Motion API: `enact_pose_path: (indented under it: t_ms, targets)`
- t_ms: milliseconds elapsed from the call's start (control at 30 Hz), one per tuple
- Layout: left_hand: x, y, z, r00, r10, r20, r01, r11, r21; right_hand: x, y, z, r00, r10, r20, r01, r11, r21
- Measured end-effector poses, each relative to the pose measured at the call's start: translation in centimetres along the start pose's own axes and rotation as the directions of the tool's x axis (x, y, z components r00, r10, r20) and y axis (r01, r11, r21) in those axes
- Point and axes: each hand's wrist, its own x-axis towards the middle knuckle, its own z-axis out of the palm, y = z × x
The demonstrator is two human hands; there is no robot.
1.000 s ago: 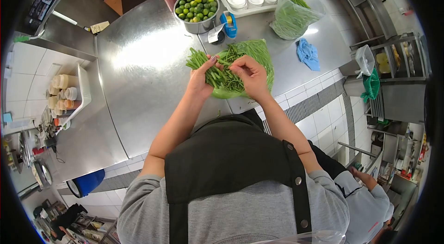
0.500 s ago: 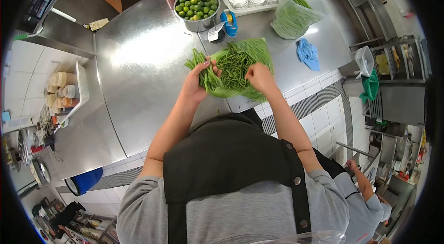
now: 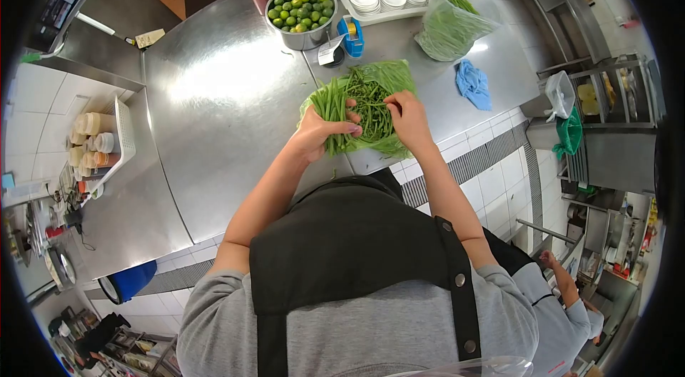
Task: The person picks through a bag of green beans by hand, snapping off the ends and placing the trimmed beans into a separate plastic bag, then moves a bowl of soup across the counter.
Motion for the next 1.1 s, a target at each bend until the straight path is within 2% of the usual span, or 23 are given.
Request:
enact_pose_path:
  t_ms: [33,133,167,233,300,333,433,500,600,700,800,833,933,1000,1033,1100]
  targets:
    - [0.4,-0.1,0.2,0.999,0.035,-0.028,-0.034,0.998,0.049,0.2,-0.6,-0.5,0.998,-0.053,-0.026,0.053,0.999,-0.01]
    - [1.9,-0.6,0.5,0.988,0.128,-0.084,-0.109,0.974,0.198,0.4,-3.1,-2.1,0.985,-0.04,0.165,0.028,0.997,0.072]
    - [2.4,-0.9,0.3,0.985,0.149,-0.089,-0.123,0.961,0.247,0.3,-3.6,-2.2,0.982,-0.077,0.175,0.061,0.994,0.092]
    - [2.8,-1.0,0.4,0.983,0.163,-0.084,-0.122,0.924,0.364,0.3,-4.4,-1.9,0.971,-0.151,0.187,0.128,0.983,0.131]
    - [3.2,-1.1,0.6,0.987,0.146,-0.065,-0.095,0.864,0.494,0.6,-4.8,-1.5,0.982,-0.172,0.075,0.163,0.98,0.116]
    - [3.3,-1.2,0.8,0.987,0.148,-0.062,-0.104,0.885,0.453,0.7,-4.9,-1.3,0.983,-0.182,0.02,0.178,0.978,0.107]
    - [2.9,-1.3,1.1,0.99,0.116,-0.076,-0.09,0.954,0.285,1.0,-5.4,-1.4,0.996,-0.091,-0.013,0.092,0.982,0.164]
    - [2.6,-1.0,1.3,0.995,0.043,-0.095,-0.033,0.994,0.107,1.1,-5.4,-1.2,0.995,-0.093,-0.021,0.095,0.981,0.172]
    - [1.9,-0.7,1.3,0.985,0.046,-0.165,-0.049,0.999,-0.014,1.3,-4.8,-0.9,0.993,-0.116,-0.009,0.116,0.981,0.157]
    - [1.9,-1.0,0.6,0.982,0.072,-0.175,-0.049,0.99,0.132,1.4,-4.7,-0.5,0.985,-0.172,0.002,0.17,0.975,0.145]
    - [2.0,-1.6,0.4,0.988,0.076,-0.132,-0.054,0.986,0.16,1.3,-5.2,-0.2,0.986,-0.164,-0.039,0.168,0.97,0.173]
    - [2.0,-1.5,0.5,0.99,0.044,-0.131,-0.034,0.996,0.079,1.3,-5.5,0.0,0.987,-0.148,-0.059,0.157,0.969,0.19]
    - [1.6,-1.1,1.1,0.992,-0.036,-0.124,0.021,0.993,-0.117,1.4,-5.4,1.2,0.946,-0.067,-0.317,0.144,0.963,0.226]
    - [1.3,-0.9,1.3,0.99,-0.069,-0.122,0.046,0.982,-0.182,2.0,-4.5,1.2,0.944,-0.028,-0.33,0.106,0.97,0.221]
    - [1.3,-1.2,0.9,0.994,-0.07,-0.089,0.039,0.95,-0.31,2.2,-4.0,1.2,0.941,-0.008,-0.338,0.087,0.972,0.219]
    - [1.5,-2.1,-1.0,0.998,-0.058,-0.021,0.037,0.838,-0.544,2.1,-2.6,1.2,0.966,-0.037,-0.256,0.082,0.982,0.169]
